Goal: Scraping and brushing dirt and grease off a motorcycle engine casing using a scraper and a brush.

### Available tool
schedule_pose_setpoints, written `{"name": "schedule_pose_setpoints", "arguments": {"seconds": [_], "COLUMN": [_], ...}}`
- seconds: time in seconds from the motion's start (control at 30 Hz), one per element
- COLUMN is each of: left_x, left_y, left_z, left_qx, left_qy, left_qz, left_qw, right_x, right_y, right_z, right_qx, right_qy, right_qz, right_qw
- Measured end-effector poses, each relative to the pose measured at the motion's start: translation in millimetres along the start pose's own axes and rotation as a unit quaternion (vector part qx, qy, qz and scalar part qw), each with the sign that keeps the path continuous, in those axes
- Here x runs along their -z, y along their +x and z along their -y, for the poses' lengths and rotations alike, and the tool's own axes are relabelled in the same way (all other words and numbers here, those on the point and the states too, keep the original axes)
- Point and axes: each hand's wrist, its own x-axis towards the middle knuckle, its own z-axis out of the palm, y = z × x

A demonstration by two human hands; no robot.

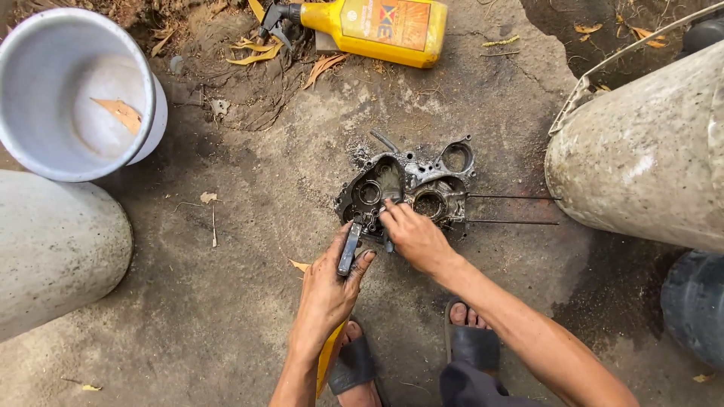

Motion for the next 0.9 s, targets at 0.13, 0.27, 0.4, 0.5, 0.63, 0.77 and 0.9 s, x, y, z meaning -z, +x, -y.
{"name": "schedule_pose_setpoints", "arguments": {"seconds": [0.13,0.27,0.4,0.5,0.63,0.77,0.9], "left_x": [0,5,10,14,14,12,13], "left_y": [-2,-5,-7,-6,-7,-9,-11], "left_z": [0,12,13,15,10,4,6], "left_qx": [0.004,-0.021,-0.018,-0.009,-0.016,-0.019,0.003], "left_qy": [-0.002,-0.022,-0.046,-0.037,-0.059,-0.058,-0.111], "left_qz": [0.01,-0.035,-0.031,-0.026,-0.037,-0.043,-0.04], "left_qw": [1.0,0.999,0.998,0.999,0.997,0.997,0.993], "right_x": [3,-2,-5,15,17,-8,-1], "right_y": [15,19,25,7,10,25,11], "right_z": [1,17,4,18,30,35,41], "right_qx": [0.045,0.004,0.043,-0.042,-0.219,-0.241,-0.227], "right_qy": [-0.073,-0.09,-0.118,0.183,0.438,0.562,0.619], "right_qz": [-0.067,-0.054,-0.125,-0.136,-0.391,-0.43,-0.383], "right_qw": [0.994,0.995,0.984,0.973,0.78,0.665,0.647]}}
